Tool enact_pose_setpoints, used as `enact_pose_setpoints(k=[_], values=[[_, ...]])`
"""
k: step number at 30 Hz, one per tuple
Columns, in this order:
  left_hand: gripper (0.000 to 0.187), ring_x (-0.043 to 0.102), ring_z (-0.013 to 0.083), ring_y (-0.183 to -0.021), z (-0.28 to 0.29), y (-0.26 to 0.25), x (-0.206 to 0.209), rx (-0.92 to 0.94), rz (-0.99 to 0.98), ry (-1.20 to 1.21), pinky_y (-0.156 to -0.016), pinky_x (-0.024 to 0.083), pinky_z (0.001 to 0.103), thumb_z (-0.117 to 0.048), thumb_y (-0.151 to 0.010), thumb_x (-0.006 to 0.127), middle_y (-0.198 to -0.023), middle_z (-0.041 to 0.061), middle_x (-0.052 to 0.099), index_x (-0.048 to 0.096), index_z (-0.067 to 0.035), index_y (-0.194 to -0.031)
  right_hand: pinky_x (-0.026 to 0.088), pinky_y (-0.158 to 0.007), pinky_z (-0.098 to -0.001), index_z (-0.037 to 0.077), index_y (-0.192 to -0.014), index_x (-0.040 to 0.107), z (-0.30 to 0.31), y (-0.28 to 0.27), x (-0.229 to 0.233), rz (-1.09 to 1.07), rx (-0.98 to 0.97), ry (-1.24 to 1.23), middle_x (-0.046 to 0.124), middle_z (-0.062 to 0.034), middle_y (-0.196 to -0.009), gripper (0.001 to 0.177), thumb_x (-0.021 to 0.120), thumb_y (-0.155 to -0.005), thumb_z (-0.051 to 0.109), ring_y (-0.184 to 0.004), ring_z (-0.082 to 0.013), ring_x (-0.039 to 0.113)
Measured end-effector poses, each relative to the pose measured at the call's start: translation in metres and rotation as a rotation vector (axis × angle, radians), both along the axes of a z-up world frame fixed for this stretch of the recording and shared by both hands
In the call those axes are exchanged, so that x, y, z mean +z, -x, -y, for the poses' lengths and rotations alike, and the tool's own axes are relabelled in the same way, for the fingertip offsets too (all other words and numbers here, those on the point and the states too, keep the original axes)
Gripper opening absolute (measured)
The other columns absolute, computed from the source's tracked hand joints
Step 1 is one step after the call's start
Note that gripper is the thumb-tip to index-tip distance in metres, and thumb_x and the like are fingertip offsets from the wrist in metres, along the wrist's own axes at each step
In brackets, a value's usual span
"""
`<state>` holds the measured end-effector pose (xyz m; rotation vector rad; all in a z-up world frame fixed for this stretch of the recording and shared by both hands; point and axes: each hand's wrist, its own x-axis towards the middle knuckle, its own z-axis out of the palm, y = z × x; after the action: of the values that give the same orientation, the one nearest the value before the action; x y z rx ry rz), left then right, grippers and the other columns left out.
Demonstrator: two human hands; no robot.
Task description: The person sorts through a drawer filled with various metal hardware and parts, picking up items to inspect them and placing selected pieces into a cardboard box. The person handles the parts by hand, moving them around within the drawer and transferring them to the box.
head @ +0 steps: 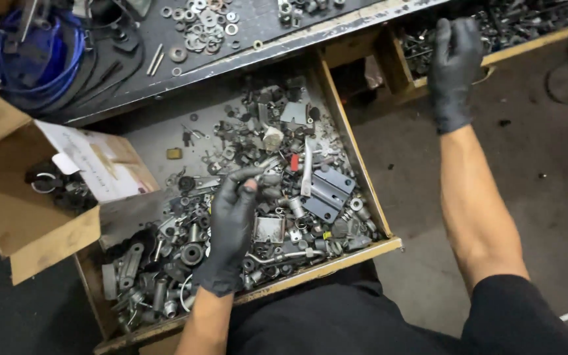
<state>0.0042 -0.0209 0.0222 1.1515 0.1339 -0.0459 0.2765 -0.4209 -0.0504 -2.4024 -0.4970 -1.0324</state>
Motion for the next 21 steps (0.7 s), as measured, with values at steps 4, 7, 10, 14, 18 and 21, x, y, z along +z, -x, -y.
enact_pose_setpoints(k=[4, 7, 10, 14, 18, 21], values=[[0.022, 0.074, 0.0251, -0.087, -0.004, -0.011, 0.000, 0.087, -0.025, -0.061, -0.080, 0.063, 0.038, -0.024, -0.106, 0.052, -0.105, 0.016, 0.075, 0.060, -0.006, -0.114, 0.039, -0.080, -0.0448, 0.001, -0.090, 0.056, 0.010, -0.021, -0.011, 0.172, -0.036, 0.138, 0.050, -0.0172, -0.087, 0.044, 0.048, -0.125, 0.026, -0.080, -0.0368, 0.049], [0.023, 0.071, 0.0240, -0.093, -0.009, -0.013, 0.004, 0.137, -0.085, -0.096, -0.086, 0.062, 0.036, -0.028, -0.106, 0.050, -0.103, 0.011, 0.072, 0.060, -0.008, -0.114, 0.040, -0.081, -0.0425, 0.002, -0.091, 0.060, -0.003, -0.003, -0.011, 0.097, -0.063, 0.068, 0.055, -0.0158, -0.091, 0.046, 0.048, -0.125, 0.030, -0.085, -0.0336, 0.053], [0.020, 0.074, 0.0219, -0.091, -0.015, -0.016, 0.010, 0.119, -0.145, -0.137, -0.054, 0.052, 0.023, -0.023, -0.106, 0.049, -0.117, 0.009, 0.073, 0.057, -0.013, -0.121, 0.039, -0.075, -0.0449, 0.000, -0.094, 0.065, -0.038, 0.023, -0.003, 0.000, 0.034, -0.017, 0.057, -0.0165, -0.091, 0.034, 0.056, -0.123, 0.016, -0.088, -0.0351, 0.056], [0.027, 0.072, 0.0220, -0.092, -0.014, -0.011, 0.005, 0.198, -0.179, 0.058, -0.087, 0.059, 0.034, -0.015, -0.104, 0.052, -0.113, 0.017, 0.073, 0.059, -0.005, -0.129, 0.049, -0.074, -0.0441, 0.011, -0.096, 0.069, -0.146, 0.069, 0.022, -0.187, 0.297, 0.144, 0.065, -0.0093, -0.086, 0.006, 0.068, -0.101, 0.011, -0.082, -0.0314, 0.063], [0.028, 0.075, 0.0175, -0.082, -0.012, -0.005, 0.004, 0.275, -0.134, 0.187, -0.077, 0.060, 0.026, -0.014, -0.102, 0.058, -0.107, 0.021, 0.074, 0.062, -0.001, -0.126, 0.059, -0.070, -0.0407, 0.022, -0.083, 0.070, -0.205, 0.040, -0.085, -0.525, 0.322, 0.662, 0.068, 0.0010, -0.074, 0.014, 0.073, -0.084, 0.036, -0.078, -0.0253, 0.072], [0.027, 0.075, 0.0196, -0.083, -0.021, 0.005, -0.005, 0.267, -0.102, 0.141, -0.079, 0.060, 0.029, -0.015, -0.103, 0.055, -0.106, 0.022, 0.075, 0.062, -0.001, -0.125, 0.058, -0.076, -0.0400, 0.019, -0.102, 0.079, -0.227, 0.013, -0.103, -0.433, 0.296, 0.709, 0.073, -0.0056, -0.083, 0.018, 0.076, -0.087, 0.029, -0.086, -0.0278, 0.075]])
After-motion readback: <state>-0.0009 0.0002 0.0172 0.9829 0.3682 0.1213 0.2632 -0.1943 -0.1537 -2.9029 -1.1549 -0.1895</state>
